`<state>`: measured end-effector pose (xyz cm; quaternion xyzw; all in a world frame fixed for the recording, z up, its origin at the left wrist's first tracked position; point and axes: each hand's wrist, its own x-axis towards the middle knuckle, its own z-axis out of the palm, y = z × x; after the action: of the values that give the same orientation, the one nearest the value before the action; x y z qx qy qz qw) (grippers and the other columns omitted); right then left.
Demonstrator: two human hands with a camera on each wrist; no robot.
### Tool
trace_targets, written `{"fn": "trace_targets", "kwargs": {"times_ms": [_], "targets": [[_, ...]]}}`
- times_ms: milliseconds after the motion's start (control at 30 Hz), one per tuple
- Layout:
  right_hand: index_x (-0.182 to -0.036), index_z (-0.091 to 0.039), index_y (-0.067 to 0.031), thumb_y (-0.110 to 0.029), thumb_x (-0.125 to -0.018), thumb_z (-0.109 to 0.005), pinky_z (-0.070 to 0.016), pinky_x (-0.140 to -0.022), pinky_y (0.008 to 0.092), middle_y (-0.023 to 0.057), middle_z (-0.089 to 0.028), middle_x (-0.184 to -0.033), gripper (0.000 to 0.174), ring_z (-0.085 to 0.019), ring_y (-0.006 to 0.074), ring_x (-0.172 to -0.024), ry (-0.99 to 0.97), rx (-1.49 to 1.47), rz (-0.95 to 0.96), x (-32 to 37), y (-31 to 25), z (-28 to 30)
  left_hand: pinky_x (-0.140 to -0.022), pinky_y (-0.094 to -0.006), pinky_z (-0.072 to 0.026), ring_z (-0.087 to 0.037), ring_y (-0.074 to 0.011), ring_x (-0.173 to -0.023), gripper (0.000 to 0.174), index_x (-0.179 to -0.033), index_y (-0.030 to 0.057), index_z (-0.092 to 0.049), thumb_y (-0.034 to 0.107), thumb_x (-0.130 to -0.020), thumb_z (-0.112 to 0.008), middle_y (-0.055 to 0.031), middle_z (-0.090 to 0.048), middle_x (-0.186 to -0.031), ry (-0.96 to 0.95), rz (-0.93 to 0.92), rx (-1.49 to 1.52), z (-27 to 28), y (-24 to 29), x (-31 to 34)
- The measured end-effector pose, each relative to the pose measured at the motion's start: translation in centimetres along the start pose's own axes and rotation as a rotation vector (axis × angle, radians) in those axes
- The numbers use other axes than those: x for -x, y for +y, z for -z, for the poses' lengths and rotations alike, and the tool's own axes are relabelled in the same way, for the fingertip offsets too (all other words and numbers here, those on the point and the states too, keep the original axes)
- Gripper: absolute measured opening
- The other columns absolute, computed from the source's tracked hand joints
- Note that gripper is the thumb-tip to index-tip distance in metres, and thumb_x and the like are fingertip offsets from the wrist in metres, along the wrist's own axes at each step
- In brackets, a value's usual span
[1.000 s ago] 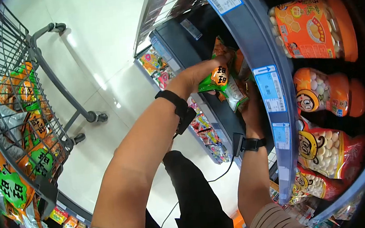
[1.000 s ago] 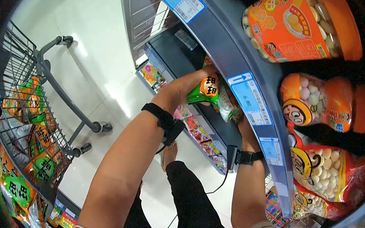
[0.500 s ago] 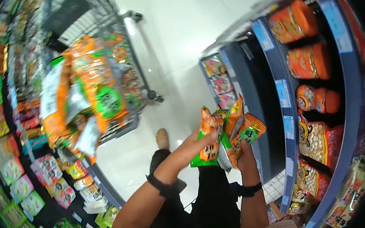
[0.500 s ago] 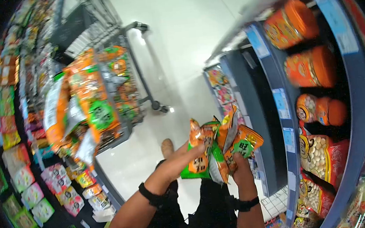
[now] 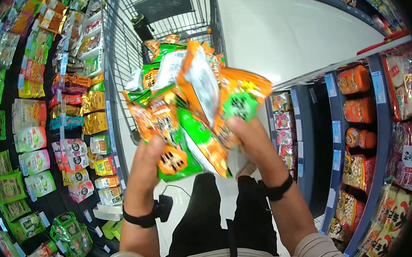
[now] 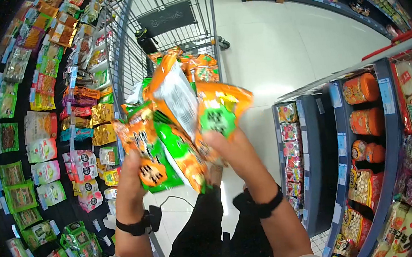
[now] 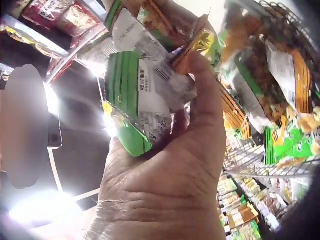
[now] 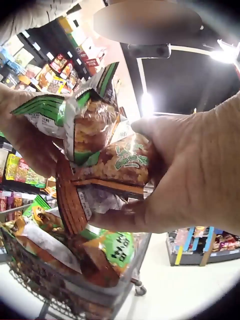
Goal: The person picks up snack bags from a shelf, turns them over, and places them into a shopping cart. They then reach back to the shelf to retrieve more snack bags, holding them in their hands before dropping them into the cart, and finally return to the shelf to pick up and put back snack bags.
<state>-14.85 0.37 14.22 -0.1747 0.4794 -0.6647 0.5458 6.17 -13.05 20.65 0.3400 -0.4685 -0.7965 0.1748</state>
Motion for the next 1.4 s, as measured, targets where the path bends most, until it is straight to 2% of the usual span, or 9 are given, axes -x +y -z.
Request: {"fn": "trace_targets", "kwargs": {"times_ms": [167,300,400,533,633,933,1000,1233,1400], "targets": [[-0.155,-0.025,0.0005,-0.038,-0.090,-0.080,-0.0449,-0.108,0.0364,0.0177,-0.055,-0.137,0.093,-0.057,0.0222,-0.124,0.229,0.016,0.098,-5.2,2.7,-3.9,-0.102,-0.0350,-0.0524,-0.064,-0.0192,-0.121,0.061,-0.149,0.0009,-0.043,0.042,-0.107,-0.056,-0.0115,-0.061,-0.137,0.240,-0.179,0.029,3.1,0.1,-3.3],[-0.145,-0.031,0.0033,-0.015,-0.088,-0.082,-0.0536,-0.096,0.0334,0.0160,-0.058,-0.129,0.079,-0.061,0.0200,-0.115,0.295,-0.082,0.094,-4.3,3.6,-6.9,-0.102,-0.0357,-0.0518,-0.062,-0.0198,-0.122,0.064,-0.151,0.0006,-0.040,0.041,-0.105,-0.060,-0.0119,-0.059,-0.139,0.409,-0.233,0.058,2.5,-1.7,-3.8],[-0.147,-0.033,-0.0015,-0.017,-0.092,-0.077,-0.0504,-0.100,0.0338,0.0107,-0.058,-0.129,0.072,-0.059,0.0168,-0.116,0.342,-0.036,0.207,-4.3,5.4,-8.4,-0.098,-0.0345,-0.0531,-0.064,-0.0200,-0.119,0.062,-0.150,-0.0003,-0.039,0.034,-0.104,-0.063,-0.0131,-0.060,-0.135,0.536,-0.270,0.017,2.3,-2.7,-4.6],[-0.150,-0.026,-0.0014,-0.013,-0.088,-0.081,-0.0509,-0.101,0.0347,0.0128,-0.056,-0.131,0.083,-0.059,0.0187,-0.118,0.279,-0.068,0.078,-3.8,4.9,-8.5,-0.093,-0.0323,-0.0548,-0.066,-0.0189,-0.114,0.057,-0.148,-0.0008,-0.041,0.030,-0.104,-0.062,-0.0128,-0.063,-0.130,0.498,-0.260,0.056,3.0,-1.9,-4.8],[-0.150,-0.024,-0.0015,-0.012,-0.085,-0.083,-0.0513,-0.101,0.0348,0.0136,-0.056,-0.131,0.089,-0.060,0.0207,-0.118,0.230,0.268,0.247,-3.7,5.2,-8.6,-0.090,-0.0318,-0.0551,-0.066,-0.0174,-0.110,0.055,-0.146,-0.0016,-0.042,0.027,-0.104,-0.062,-0.0121,-0.063,-0.127,0.503,-0.268,0.064,3.0,-1.7,-5.3],[-0.147,-0.029,-0.0030,-0.010,-0.083,-0.082,-0.0511,-0.102,0.0351,0.0127,-0.056,-0.132,0.084,-0.060,0.0195,-0.118,0.236,-0.068,0.096,-3.1,3.9,-6.5,-0.092,-0.0291,-0.0499,-0.060,-0.0124,-0.105,0.049,-0.142,-0.0018,-0.046,0.025,-0.104,-0.062,-0.0092,-0.062,-0.122,0.557,-0.300,-0.007,5.1,-1.0,-4.3],[-0.149,-0.028,-0.0024,-0.010,-0.085,-0.080,-0.0507,-0.102,0.0357,0.0124,-0.055,-0.133,0.083,-0.059,0.0192,-0.119,0.241,-0.010,0.120,-3.0,4.4,-5.7,-0.087,-0.0293,-0.0558,-0.068,-0.0152,-0.105,0.055,-0.146,-0.0011,-0.044,0.028,-0.103,-0.061,-0.0092,-0.064,-0.124,0.551,-0.319,-0.148,8.3,-0.8,-5.0],[-0.150,-0.028,-0.0010,-0.010,-0.082,-0.084,-0.0517,-0.099,0.0348,0.0121,-0.055,-0.133,0.089,-0.059,0.0186,-0.118,0.326,0.039,0.083,-4.1,5.6,-7.5,-0.116,-0.0370,-0.0348,-0.044,-0.0294,-0.142,0.087,-0.158,-0.0063,-0.028,0.048,-0.100,-0.064,-0.0233,-0.044,-0.155,0.623,-0.169,-0.715,13.9,-0.4,-10.0],[-0.148,-0.027,0.0081,-0.015,-0.079,-0.086,-0.0530,-0.097,0.0341,0.0159,-0.060,-0.127,0.093,-0.062,0.0205,-0.113,0.419,0.211,0.116,-5.2,7.3,-7.0,-0.116,-0.0366,-0.0349,-0.042,-0.0294,-0.142,0.082,-0.159,-0.0059,-0.026,0.043,-0.104,-0.061,-0.0238,-0.041,-0.157,0.721,-0.258,-0.973,15.5,-3.2,-10.4]]}}
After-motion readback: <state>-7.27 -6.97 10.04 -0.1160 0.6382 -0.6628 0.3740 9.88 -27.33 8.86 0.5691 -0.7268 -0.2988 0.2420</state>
